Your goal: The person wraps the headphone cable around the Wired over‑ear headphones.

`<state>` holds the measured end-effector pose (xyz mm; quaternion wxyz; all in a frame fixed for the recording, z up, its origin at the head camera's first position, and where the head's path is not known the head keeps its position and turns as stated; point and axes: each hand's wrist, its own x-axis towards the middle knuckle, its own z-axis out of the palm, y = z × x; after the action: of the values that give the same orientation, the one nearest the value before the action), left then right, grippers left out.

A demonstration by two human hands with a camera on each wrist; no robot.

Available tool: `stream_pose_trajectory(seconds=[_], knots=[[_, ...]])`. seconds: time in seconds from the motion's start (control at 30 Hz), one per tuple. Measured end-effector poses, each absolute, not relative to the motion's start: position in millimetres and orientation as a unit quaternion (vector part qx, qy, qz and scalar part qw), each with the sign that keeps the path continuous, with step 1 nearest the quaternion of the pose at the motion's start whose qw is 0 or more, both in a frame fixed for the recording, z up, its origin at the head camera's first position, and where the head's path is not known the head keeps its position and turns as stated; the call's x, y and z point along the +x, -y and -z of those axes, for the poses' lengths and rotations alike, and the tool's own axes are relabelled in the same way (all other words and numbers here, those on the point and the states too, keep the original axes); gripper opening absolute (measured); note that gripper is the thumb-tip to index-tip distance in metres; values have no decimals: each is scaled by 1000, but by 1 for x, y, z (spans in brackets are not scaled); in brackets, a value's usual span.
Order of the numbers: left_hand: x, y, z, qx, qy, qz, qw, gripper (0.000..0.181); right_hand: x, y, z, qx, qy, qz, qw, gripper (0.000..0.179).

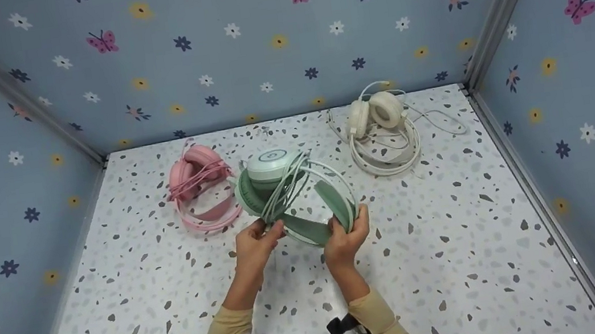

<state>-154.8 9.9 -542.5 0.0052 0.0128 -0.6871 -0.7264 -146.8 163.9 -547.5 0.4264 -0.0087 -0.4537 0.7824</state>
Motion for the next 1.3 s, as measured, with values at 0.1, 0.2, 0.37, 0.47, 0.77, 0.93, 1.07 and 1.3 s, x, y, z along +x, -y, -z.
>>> stream_pose_trajectory(seconds=[0.1,0.2,0.37,0.47,0.77,0.93,1.07,1.3], knots=[[-161,-11,548,10,738,672,64,25,-143,-157,552,-26,489,-751,443,18],[-168,-9,552,12,785,609,112,23,-139,-153,556,-50,519,-735,434,18],[-187,-5,553,3,826,536,172,34,-138,-149,562,-93,584,-714,376,18],[-204,1,550,-5,838,509,196,32,-140,-150,562,-106,626,-710,305,25],[-275,25,546,9,892,422,159,28,-147,-172,568,-131,706,-692,73,66],[-319,31,550,20,917,377,126,29,-143,-186,577,-139,744,-654,7,56],[-350,36,556,26,930,349,112,29,-139,-189,582,-114,763,-634,-48,45],[-384,39,572,46,941,328,69,19,-128,-196,588,-77,771,-624,-106,35]])
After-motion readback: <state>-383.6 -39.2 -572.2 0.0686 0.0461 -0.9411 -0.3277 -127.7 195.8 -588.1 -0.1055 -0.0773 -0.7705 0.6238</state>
